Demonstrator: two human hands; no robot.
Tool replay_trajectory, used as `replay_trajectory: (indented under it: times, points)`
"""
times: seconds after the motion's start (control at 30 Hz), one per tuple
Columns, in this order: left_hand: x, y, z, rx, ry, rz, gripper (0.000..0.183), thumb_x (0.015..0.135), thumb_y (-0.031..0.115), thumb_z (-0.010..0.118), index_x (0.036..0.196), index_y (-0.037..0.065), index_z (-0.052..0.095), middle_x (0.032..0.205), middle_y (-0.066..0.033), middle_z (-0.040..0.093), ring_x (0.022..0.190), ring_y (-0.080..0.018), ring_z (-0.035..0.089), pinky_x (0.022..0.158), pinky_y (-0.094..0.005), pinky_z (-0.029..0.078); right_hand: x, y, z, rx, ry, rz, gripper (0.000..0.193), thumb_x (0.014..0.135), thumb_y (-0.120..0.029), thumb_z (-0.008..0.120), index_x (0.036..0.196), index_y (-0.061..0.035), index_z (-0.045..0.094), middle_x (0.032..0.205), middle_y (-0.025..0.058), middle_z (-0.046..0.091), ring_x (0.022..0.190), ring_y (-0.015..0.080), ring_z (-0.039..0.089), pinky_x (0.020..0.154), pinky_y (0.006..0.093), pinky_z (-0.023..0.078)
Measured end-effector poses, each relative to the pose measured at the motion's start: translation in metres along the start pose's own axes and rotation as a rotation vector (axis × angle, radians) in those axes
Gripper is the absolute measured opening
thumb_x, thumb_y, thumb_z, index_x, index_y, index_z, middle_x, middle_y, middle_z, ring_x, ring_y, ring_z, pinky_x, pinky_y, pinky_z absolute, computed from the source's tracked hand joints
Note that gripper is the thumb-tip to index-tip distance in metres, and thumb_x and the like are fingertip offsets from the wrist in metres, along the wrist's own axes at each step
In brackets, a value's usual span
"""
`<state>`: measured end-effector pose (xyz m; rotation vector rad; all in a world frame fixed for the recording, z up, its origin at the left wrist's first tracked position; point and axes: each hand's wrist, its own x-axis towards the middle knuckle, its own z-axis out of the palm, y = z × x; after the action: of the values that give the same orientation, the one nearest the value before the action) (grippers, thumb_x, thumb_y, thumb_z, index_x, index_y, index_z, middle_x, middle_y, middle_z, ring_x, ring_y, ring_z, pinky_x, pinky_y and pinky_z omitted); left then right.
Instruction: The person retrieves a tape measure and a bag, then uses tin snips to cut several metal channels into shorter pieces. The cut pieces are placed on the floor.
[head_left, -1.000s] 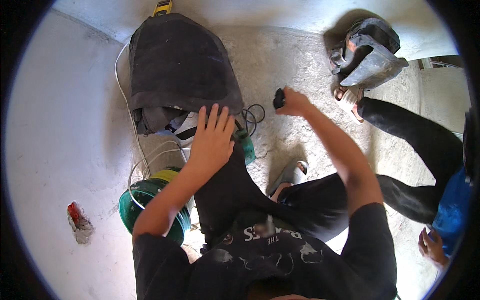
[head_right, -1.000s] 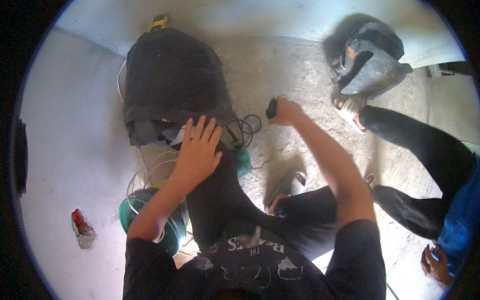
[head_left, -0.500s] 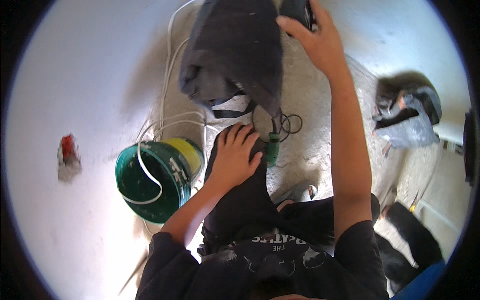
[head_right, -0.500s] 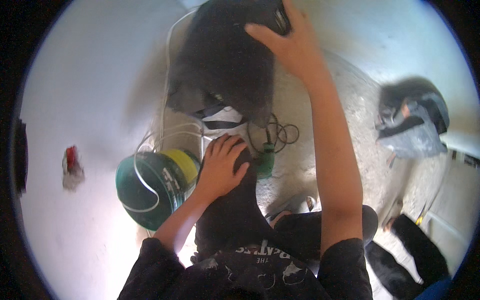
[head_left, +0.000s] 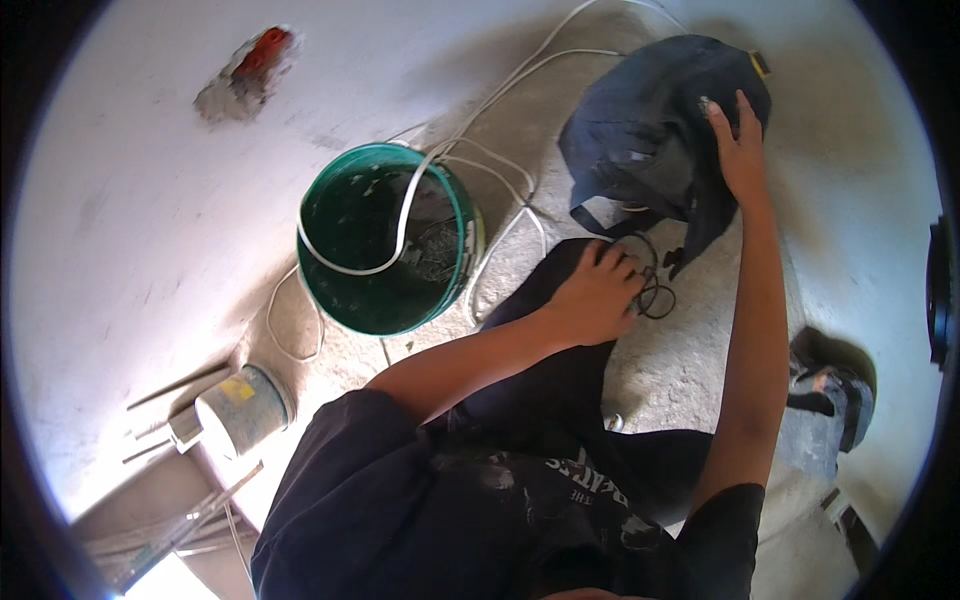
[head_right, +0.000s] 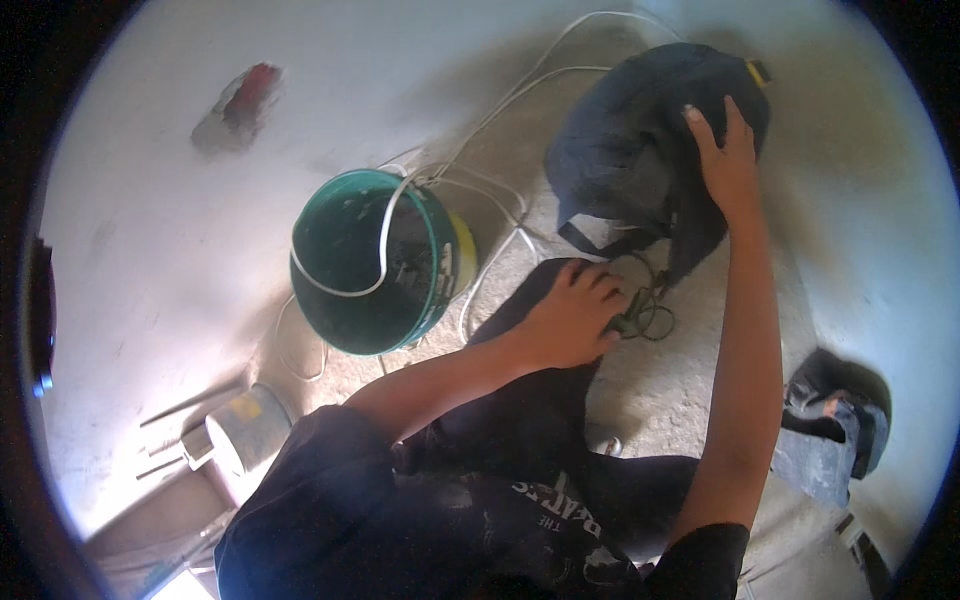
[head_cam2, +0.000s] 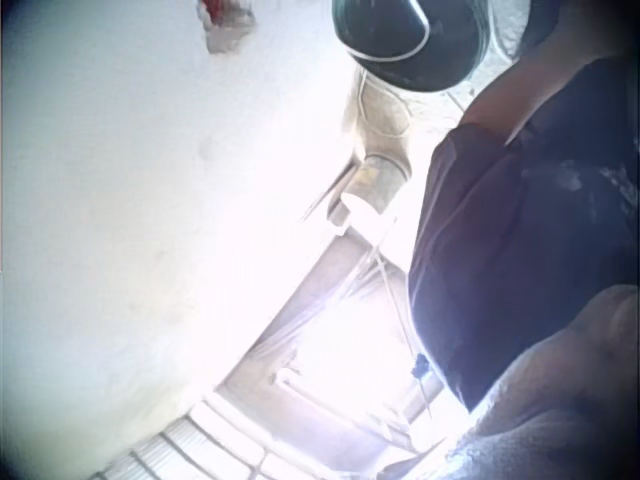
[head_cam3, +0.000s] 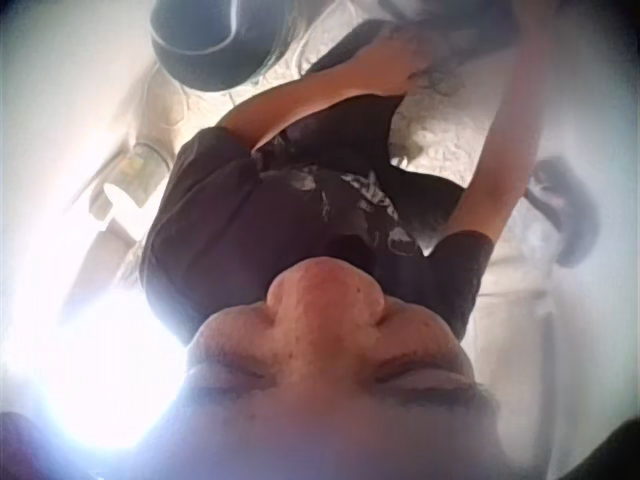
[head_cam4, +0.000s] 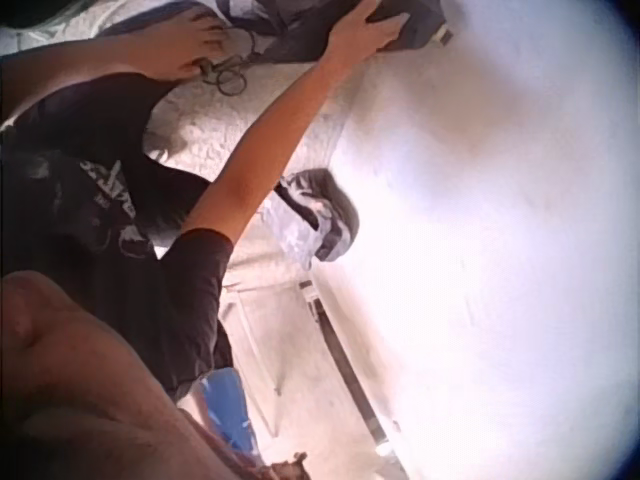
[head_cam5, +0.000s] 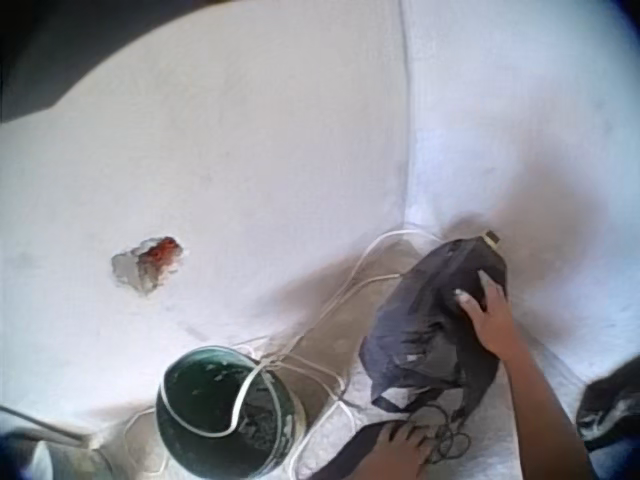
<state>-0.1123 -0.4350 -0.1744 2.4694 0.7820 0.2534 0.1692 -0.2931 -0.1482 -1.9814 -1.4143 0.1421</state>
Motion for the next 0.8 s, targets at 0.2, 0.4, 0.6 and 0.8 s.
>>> replay_trajectory:
  times: [0.2, 0.4, 0.6, 0.8]
  points:
    - [-0.016, 0.043, -0.064, 0.138, -0.068, -0.089, 0.05, 0.087, 0.032, 0.071, 0.13, 0.009, 0.059, 0.14, -0.0141, 0.053, 0.14, -0.0373, 0.042, 0.117, -0.0579, 0.029, -0.064, 0.096, -0.121, -0.068, -0.137, 0.142, 0.05, 0.098, -0.037, 0.069, 0.136, -0.0057, 0.06, 0.128, 0.0181, 0.066, 0.1, 0.0318, 0.069, 0.088, 0.043, 0.055]
    - [-0.048, 0.088, -0.118, 0.166, -0.208, -0.14, 0.045, 0.086, 0.029, 0.073, 0.125, 0.01, 0.061, 0.136, -0.0139, 0.057, 0.136, -0.0373, 0.047, 0.113, -0.0581, 0.032, -0.316, 0.038, -0.283, -0.307, -0.346, 0.625, 0.048, 0.096, -0.036, 0.068, 0.136, -0.0103, 0.057, 0.132, 0.0175, 0.061, 0.119, 0.0388, 0.058, 0.101, 0.0545, 0.046]
    - [-0.073, 0.118, -0.147, 0.118, -0.559, -0.177, 0.043, 0.089, 0.033, 0.07, 0.122, 0.005, 0.063, 0.133, -0.0161, 0.06, 0.134, -0.0382, 0.049, 0.11, -0.0559, 0.037, -0.48, -0.132, -0.374, -0.109, -0.226, 1.1, 0.079, 0.095, -0.048, 0.065, 0.156, -0.0068, 0.036, 0.16, 0.0264, 0.035, 0.142, 0.0472, 0.041, 0.111, 0.0585, 0.042]
    - [-0.11, 0.129, -0.2, 0.004, -0.981, 0.125, 0.055, 0.096, 0.038, 0.066, 0.133, -0.002, 0.062, 0.137, -0.0279, 0.059, 0.131, -0.0443, 0.054, 0.111, -0.05, 0.041, -0.588, -0.308, -0.456, 0.321, -0.245, 1.481, 0.074, 0.096, -0.056, 0.061, 0.15, -0.007, 0.047, 0.145, 0.027, 0.053, 0.131, 0.0432, 0.055, 0.11, 0.0484, 0.045]
